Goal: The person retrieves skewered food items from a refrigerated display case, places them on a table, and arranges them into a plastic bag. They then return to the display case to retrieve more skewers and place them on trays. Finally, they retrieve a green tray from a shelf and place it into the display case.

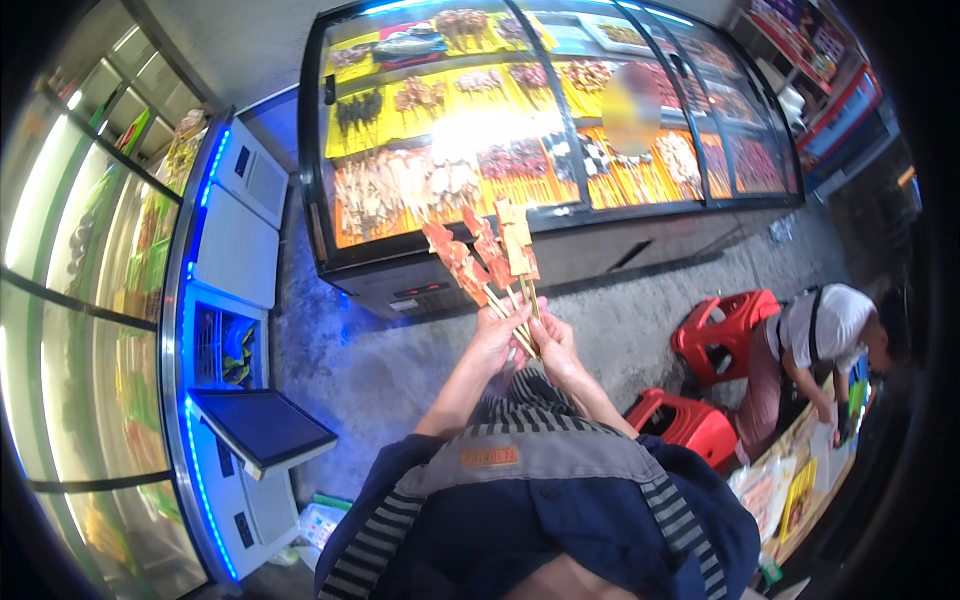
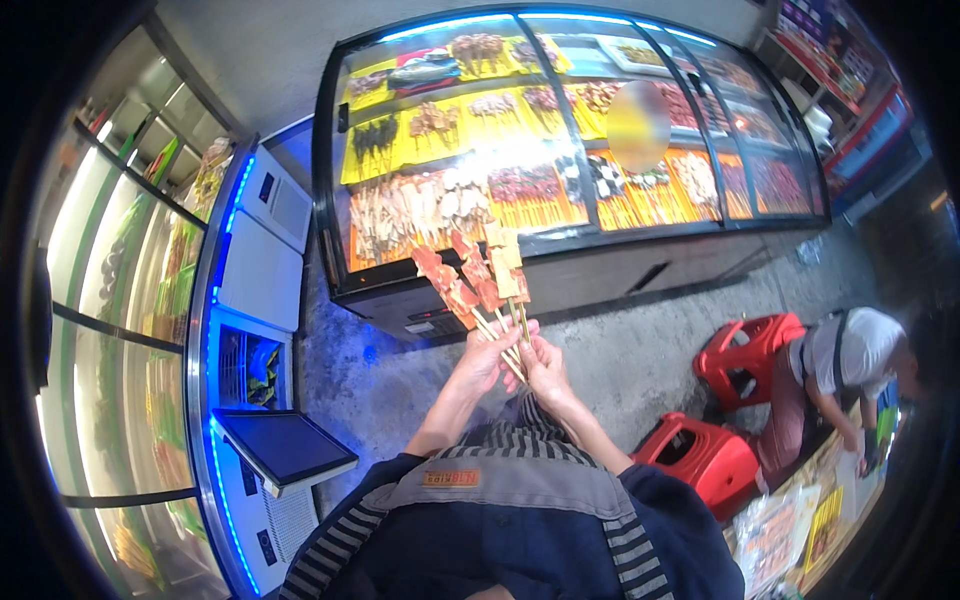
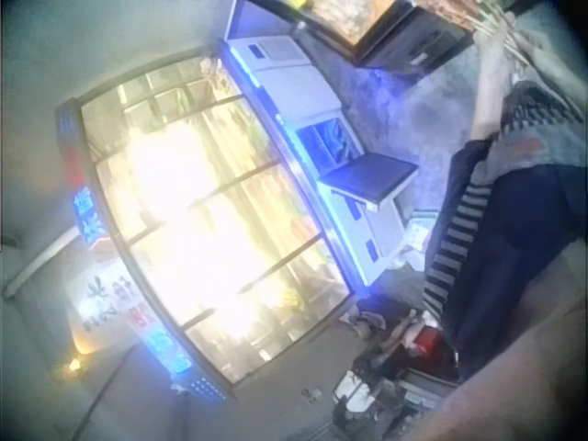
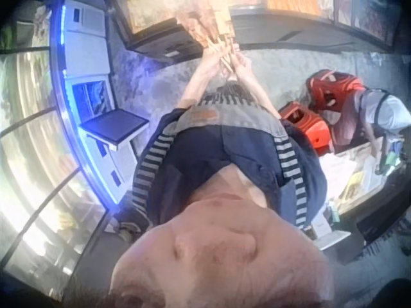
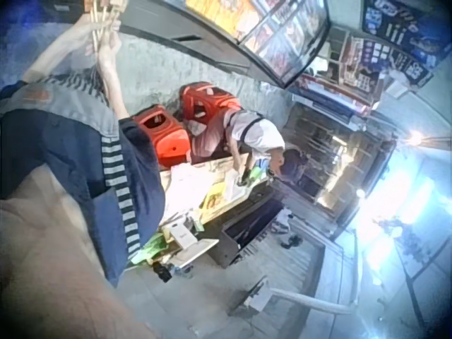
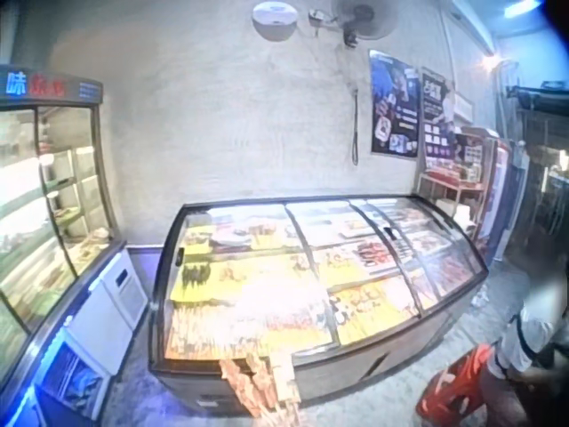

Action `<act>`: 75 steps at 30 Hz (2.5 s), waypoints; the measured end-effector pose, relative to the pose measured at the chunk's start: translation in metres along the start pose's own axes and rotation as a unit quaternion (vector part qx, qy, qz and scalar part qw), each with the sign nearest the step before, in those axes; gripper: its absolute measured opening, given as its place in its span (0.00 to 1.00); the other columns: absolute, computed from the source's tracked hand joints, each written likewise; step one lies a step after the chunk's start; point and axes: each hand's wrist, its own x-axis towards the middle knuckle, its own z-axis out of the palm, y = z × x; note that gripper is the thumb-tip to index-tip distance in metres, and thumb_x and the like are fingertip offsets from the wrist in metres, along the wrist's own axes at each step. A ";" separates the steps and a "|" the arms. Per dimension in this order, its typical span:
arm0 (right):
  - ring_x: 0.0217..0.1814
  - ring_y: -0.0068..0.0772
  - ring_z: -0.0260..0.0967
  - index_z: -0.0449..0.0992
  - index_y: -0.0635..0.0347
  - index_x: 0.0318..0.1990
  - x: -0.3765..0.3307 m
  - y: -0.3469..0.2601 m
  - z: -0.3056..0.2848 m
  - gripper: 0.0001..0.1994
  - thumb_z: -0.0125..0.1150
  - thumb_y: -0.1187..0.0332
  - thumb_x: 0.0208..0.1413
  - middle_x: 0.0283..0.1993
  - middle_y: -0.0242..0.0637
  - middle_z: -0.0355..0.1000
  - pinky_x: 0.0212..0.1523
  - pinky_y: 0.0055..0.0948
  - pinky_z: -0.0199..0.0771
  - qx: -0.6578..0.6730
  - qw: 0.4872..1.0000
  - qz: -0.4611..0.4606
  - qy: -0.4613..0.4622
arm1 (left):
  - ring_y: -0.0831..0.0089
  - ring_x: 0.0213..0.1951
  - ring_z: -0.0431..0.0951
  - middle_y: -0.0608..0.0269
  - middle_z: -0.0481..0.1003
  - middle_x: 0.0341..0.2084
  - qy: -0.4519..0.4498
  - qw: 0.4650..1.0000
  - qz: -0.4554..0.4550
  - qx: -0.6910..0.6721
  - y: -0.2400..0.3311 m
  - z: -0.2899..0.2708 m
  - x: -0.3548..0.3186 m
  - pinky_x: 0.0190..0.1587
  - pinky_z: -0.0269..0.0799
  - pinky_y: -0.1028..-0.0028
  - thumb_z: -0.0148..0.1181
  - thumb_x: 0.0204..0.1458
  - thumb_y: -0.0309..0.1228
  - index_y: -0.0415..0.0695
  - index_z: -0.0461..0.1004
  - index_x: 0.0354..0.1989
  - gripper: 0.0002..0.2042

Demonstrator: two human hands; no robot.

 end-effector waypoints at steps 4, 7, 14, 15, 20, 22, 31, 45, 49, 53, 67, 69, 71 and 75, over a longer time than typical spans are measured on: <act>0.16 0.22 0.64 0.65 0.65 0.36 0.060 -0.002 0.015 0.10 0.41 0.66 0.56 0.22 0.34 0.67 0.15 0.20 0.66 -0.043 0.998 0.023 -0.039 | 0.77 0.25 0.71 0.57 0.71 0.32 0.058 0.998 0.031 -0.012 0.026 -0.024 0.031 0.25 0.69 0.80 0.50 0.49 0.28 0.35 0.65 0.42 0.13; 0.17 0.17 0.61 0.66 0.64 0.39 0.111 -0.001 0.033 0.11 0.44 0.65 0.55 0.21 0.31 0.66 0.16 0.18 0.62 -0.125 0.988 -0.034 -0.086 | 0.76 0.29 0.71 0.61 0.70 0.27 0.118 0.988 0.090 -0.033 0.052 -0.048 0.060 0.33 0.69 0.78 0.49 0.48 0.26 0.35 0.65 0.43 0.13; 0.17 0.28 0.65 0.68 0.64 0.40 0.215 -0.034 0.090 0.13 0.47 0.65 0.52 0.20 0.40 0.68 0.22 0.26 0.66 -0.365 0.834 -0.239 -0.337 | 0.71 0.26 0.71 0.61 0.69 0.22 0.271 0.941 0.176 -0.099 0.131 -0.140 0.075 0.33 0.72 0.70 0.46 0.49 0.23 0.34 0.63 0.40 0.10; 0.17 0.30 0.66 0.69 0.64 0.39 0.227 -0.034 0.094 0.13 0.47 0.65 0.52 0.20 0.42 0.68 0.22 0.27 0.66 -0.376 0.830 -0.235 -0.338 | 0.70 0.26 0.71 0.61 0.68 0.22 0.291 0.929 0.200 -0.111 0.142 -0.147 0.074 0.33 0.73 0.68 0.45 0.49 0.23 0.34 0.63 0.40 0.10; 0.24 0.42 0.67 0.71 0.66 0.32 0.291 -0.045 0.129 0.12 0.47 0.65 0.50 0.22 0.49 0.68 0.28 0.34 0.66 -0.453 0.806 -0.177 -0.337 | 0.85 0.13 0.54 0.67 0.61 0.16 0.375 0.882 0.268 -0.097 0.190 -0.198 0.040 0.14 0.50 0.85 0.42 0.48 0.20 0.34 0.63 0.36 0.07; 0.16 0.36 0.64 0.70 0.66 0.26 0.330 -0.033 0.146 0.12 0.44 0.66 0.52 0.15 0.45 0.64 0.21 0.31 0.65 -0.455 0.781 -0.301 -0.303 | 0.85 0.12 0.54 0.67 0.62 0.16 0.403 0.863 0.291 -0.086 0.207 -0.218 0.030 0.13 0.49 0.85 0.42 0.49 0.21 0.34 0.63 0.34 0.06; 0.18 0.45 0.62 0.62 0.62 0.15 0.515 -0.074 0.285 0.02 0.47 0.78 0.32 0.15 0.46 0.63 0.21 0.40 0.59 -0.599 0.586 -0.471 -0.275 | 0.84 0.12 0.54 0.67 0.61 0.16 0.394 0.873 0.284 -0.048 0.295 -0.315 0.052 0.13 0.49 0.85 0.45 0.51 0.25 0.38 0.64 0.32 0.04; 0.18 0.36 0.65 0.65 0.58 0.17 0.634 -0.105 0.303 0.04 0.52 0.71 0.34 0.14 0.37 0.64 0.33 0.36 0.59 -0.699 0.440 -0.514 -0.231 | 0.85 0.12 0.54 0.67 0.63 0.18 0.431 0.865 0.255 -0.026 0.314 -0.334 0.107 0.14 0.48 0.85 0.44 0.52 0.27 0.35 0.64 0.35 0.07; 0.24 0.37 0.63 0.64 0.59 0.19 0.633 -0.106 0.316 0.04 0.52 0.71 0.36 0.15 0.36 0.61 0.37 0.35 0.58 -0.606 0.453 -0.583 -0.298 | 0.85 0.13 0.55 0.67 0.62 0.17 0.447 0.855 0.262 -0.034 0.324 -0.320 0.134 0.14 0.49 0.85 0.45 0.52 0.26 0.34 0.65 0.35 0.07; 0.27 0.37 0.61 0.64 0.58 0.16 0.657 -0.092 0.308 0.04 0.51 0.73 0.36 0.19 0.38 0.62 0.34 0.32 0.58 -0.513 0.511 -0.581 -0.372 | 0.84 0.13 0.56 0.67 0.62 0.17 0.433 0.859 0.271 -0.021 0.340 -0.298 0.172 0.15 0.51 0.84 0.47 0.51 0.26 0.33 0.65 0.36 0.09; 0.27 0.39 0.61 0.65 0.62 0.17 0.632 -0.165 0.162 0.04 0.53 0.76 0.35 0.19 0.40 0.61 0.35 0.33 0.60 -0.592 0.554 -0.469 -0.350 | 0.85 0.14 0.58 0.66 0.66 0.17 0.426 0.877 0.212 0.058 0.343 -0.260 0.224 0.14 0.52 0.84 0.47 0.51 0.25 0.35 0.66 0.33 0.06; 0.28 0.40 0.62 0.64 0.62 0.16 0.627 -0.178 0.126 0.04 0.53 0.76 0.35 0.19 0.41 0.62 0.34 0.34 0.61 -0.600 0.578 -0.453 -0.316 | 0.86 0.13 0.58 0.67 0.66 0.15 0.450 0.868 0.188 0.092 0.343 -0.257 0.228 0.15 0.54 0.85 0.48 0.50 0.25 0.38 0.66 0.31 0.04; 0.26 0.42 0.60 0.62 0.63 0.16 0.619 -0.194 0.091 0.06 0.53 0.79 0.35 0.18 0.42 0.59 0.34 0.35 0.60 -0.644 0.574 -0.437 -0.256 | 0.87 0.12 0.58 0.68 0.67 0.15 0.430 0.871 0.207 0.117 0.340 -0.258 0.231 0.14 0.53 0.85 0.48 0.49 0.24 0.37 0.67 0.28 0.04; 0.27 0.43 0.61 0.63 0.63 0.14 0.613 -0.223 0.044 0.07 0.55 0.76 0.36 0.17 0.42 0.60 0.34 0.36 0.60 -0.718 0.551 -0.386 -0.179 | 0.88 0.11 0.57 0.71 0.64 0.12 0.408 0.876 0.202 0.159 0.335 -0.266 0.229 0.13 0.51 0.86 0.46 0.50 0.24 0.35 0.67 0.27 0.05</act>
